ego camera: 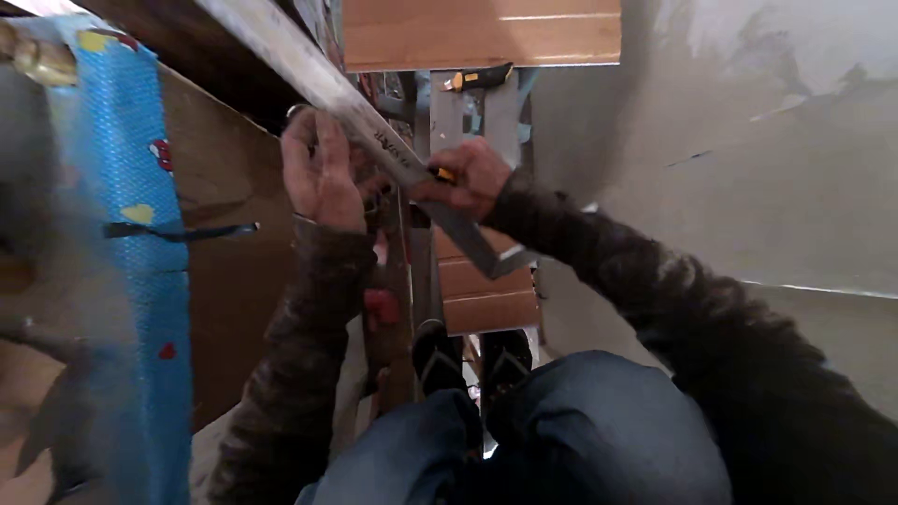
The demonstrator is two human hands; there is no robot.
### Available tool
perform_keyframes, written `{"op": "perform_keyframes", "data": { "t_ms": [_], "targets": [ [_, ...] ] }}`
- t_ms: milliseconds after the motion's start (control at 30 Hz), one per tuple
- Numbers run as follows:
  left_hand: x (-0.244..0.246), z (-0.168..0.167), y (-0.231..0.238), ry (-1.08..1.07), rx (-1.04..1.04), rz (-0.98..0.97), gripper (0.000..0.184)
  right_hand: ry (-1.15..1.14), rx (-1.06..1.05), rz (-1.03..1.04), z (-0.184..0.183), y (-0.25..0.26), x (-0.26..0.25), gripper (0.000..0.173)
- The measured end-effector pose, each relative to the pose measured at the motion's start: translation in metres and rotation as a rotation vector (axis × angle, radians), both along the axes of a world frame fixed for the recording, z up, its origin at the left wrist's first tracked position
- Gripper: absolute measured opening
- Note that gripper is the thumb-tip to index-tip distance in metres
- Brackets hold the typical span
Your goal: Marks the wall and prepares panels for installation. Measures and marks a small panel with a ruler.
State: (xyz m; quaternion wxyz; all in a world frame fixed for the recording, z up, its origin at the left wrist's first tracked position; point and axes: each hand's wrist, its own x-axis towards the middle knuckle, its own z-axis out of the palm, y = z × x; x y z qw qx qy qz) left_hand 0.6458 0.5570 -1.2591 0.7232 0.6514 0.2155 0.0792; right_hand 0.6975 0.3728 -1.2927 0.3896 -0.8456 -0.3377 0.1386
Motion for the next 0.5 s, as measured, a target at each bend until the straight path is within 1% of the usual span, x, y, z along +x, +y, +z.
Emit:
{"op": "perform_keyframes", "data": {
  "t_ms": [33,67,133,167,233,267,300,333,367,433,467,500],
  "targets": [
    [0.006,0.014,0.0,-0.038,0.026,-0.005,0.042,0.009,0.087,-0.064,0.005,0.008,-0.018,0.034],
    [0.01,0.023,0.001,-0.093,0.063,-0.023,0.047,0.021,0.167,-0.12,0.004,0.017,-0.038,0.031],
    [0.016,0.035,-0.002,-0.187,0.162,-0.064,0.064,0.1,0.251,-0.17,-0.008,0.032,-0.072,0.027],
    [0.017,0.037,-0.006,-0.205,0.232,-0.093,0.07,0.163,0.235,-0.155,-0.013,0.034,-0.082,0.028],
    [0.018,0.026,-0.008,-0.201,0.343,-0.184,0.076,0.197,0.169,-0.128,-0.022,0.019,-0.089,0.03],
    [0.016,0.016,-0.005,-0.178,0.378,-0.239,0.076,0.174,0.104,-0.178,-0.027,0.002,-0.089,0.031],
    [0.014,0.005,0.0,-0.149,0.414,-0.285,0.075,0.138,0.001,-0.284,-0.034,-0.02,-0.089,0.035],
    [0.013,-0.006,0.006,-0.117,0.455,-0.322,0.073,0.155,-0.158,-0.406,-0.046,-0.046,-0.09,0.042],
    [0.011,-0.018,0.013,-0.078,0.505,-0.357,0.072,0.244,-0.323,-0.51,-0.059,-0.072,-0.092,0.053],
    [0.008,-0.044,0.024,0.004,0.607,-0.435,0.068,0.482,-0.567,-0.659,-0.097,-0.116,-0.106,0.076],
    [0.007,-0.057,0.028,0.041,0.661,-0.491,0.067,0.577,-0.63,-0.702,-0.118,-0.129,-0.117,0.085],
    [0.004,-0.071,0.031,0.079,0.704,-0.545,0.067,0.668,-0.655,-0.717,-0.134,-0.137,-0.129,0.09]
  ]
}}
